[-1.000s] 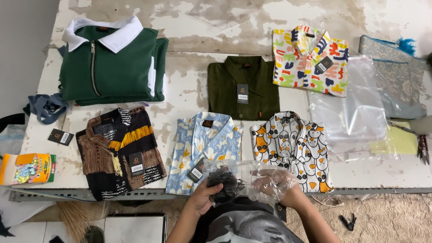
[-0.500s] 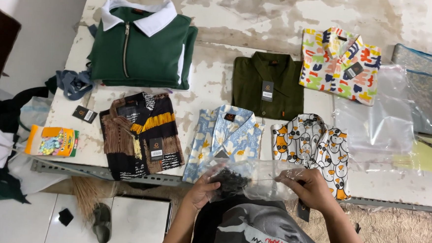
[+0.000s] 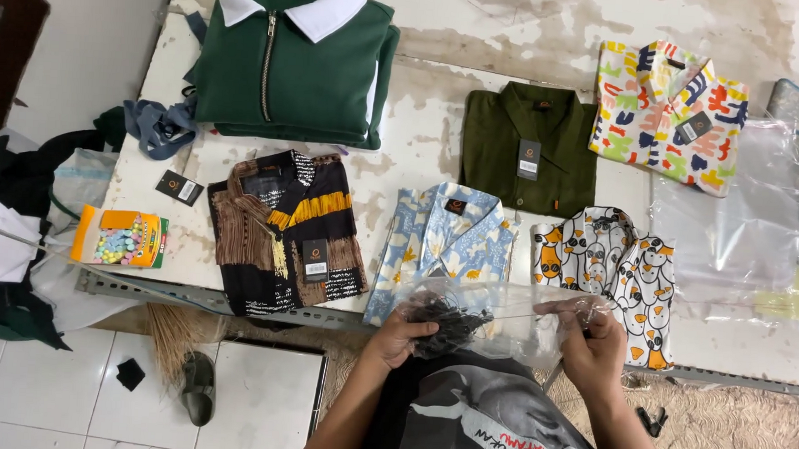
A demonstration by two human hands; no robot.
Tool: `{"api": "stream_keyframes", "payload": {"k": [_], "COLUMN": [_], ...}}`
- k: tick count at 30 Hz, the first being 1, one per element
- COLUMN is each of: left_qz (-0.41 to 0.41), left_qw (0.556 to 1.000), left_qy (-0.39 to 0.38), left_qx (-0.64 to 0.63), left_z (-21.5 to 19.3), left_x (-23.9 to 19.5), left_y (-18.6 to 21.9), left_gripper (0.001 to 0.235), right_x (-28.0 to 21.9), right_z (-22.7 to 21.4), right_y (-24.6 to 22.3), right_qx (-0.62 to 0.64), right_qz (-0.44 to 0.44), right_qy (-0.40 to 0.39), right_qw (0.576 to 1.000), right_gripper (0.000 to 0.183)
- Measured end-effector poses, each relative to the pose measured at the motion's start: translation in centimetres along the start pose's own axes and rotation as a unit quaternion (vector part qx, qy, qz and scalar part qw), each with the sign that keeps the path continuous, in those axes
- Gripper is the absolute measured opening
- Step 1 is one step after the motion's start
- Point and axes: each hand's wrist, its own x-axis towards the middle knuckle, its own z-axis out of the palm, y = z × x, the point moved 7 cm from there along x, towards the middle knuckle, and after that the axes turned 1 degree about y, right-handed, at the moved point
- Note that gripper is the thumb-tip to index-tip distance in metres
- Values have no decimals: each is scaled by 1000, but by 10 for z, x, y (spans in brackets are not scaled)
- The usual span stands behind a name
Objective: The person folds a patterned shirt on a table and places it into a clear plastic bag. They then seal the bag and arrange the packaged shirt among other folded garments on the table.
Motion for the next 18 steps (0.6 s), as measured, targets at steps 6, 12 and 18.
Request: {"api": "stream_keyframes", "payload": {"k": [6,12,18], "left_qz": [2,34,-17], "left_qw": [1000,988,980], "left_qy": [-3,-115,-189], "left_qx": [5,-94,-60], "left_z": [-8,-13,17], "left_x": [-1,-14,-22], "left_y": [3,11,17], "left_gripper": [60,27,68], "right_x": [-13,1,-15], "right_z": [3,22,34], "right_y": [9,-5,26], "right_qx": [59,115,-95], "right_qz": [39,-122,-42], "right_qy": [108,-251,-302], "right_qw": [992,953,948], "right_gripper": [28,32,52]}}
